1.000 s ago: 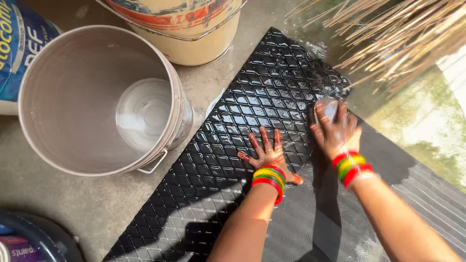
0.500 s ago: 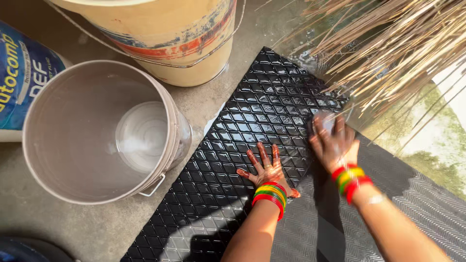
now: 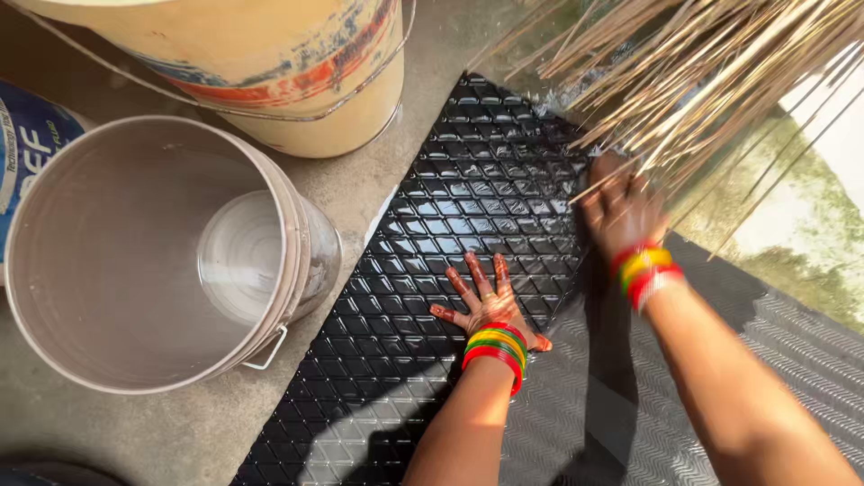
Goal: The person scrubs two rubber floor mats with a handheld brush and water. They pour water from buckets onto the mats, scrub the surfaces repeatedly, and flip them over to clean both sides.
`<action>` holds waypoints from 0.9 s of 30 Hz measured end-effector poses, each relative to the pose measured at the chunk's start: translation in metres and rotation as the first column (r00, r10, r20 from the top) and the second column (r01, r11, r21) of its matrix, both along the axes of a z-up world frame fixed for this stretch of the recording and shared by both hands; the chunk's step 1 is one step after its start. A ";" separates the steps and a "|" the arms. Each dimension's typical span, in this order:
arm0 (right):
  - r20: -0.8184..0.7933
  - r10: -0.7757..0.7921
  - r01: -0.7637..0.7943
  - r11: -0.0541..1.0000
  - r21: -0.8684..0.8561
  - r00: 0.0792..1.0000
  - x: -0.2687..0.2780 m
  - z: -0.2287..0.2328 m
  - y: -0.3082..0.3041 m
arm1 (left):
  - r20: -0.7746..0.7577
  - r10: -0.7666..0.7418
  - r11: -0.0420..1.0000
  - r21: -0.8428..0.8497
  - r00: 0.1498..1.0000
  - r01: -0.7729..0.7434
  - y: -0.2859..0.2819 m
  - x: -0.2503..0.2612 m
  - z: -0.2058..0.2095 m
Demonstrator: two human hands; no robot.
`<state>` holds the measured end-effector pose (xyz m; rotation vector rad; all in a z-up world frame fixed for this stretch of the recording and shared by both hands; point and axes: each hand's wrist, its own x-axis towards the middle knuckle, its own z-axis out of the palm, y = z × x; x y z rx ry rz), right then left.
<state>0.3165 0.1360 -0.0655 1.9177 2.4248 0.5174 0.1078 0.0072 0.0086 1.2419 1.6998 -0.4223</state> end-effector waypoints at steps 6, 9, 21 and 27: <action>0.214 0.061 -0.065 0.998 0.011 0.975 0.004 0.011 0.040 | 0.002 -0.003 0.999 0.033 1.000 0.003 0.007 0.008 -0.001; -0.245 -0.235 0.120 0.905 -0.407 0.941 -0.010 0.018 -0.077 | 0.008 0.007 1.000 0.015 1.000 -0.007 0.003 0.000 0.005; -0.305 0.213 -0.266 0.953 -0.143 0.928 -0.005 0.002 0.063 | 0.007 0.002 0.999 0.037 1.000 -0.002 0.002 0.002 -0.005; -0.110 0.236 -0.255 0.945 -0.204 0.965 0.007 0.016 -0.043 | 0.004 0.000 0.998 0.058 1.000 0.000 0.000 0.002 -0.009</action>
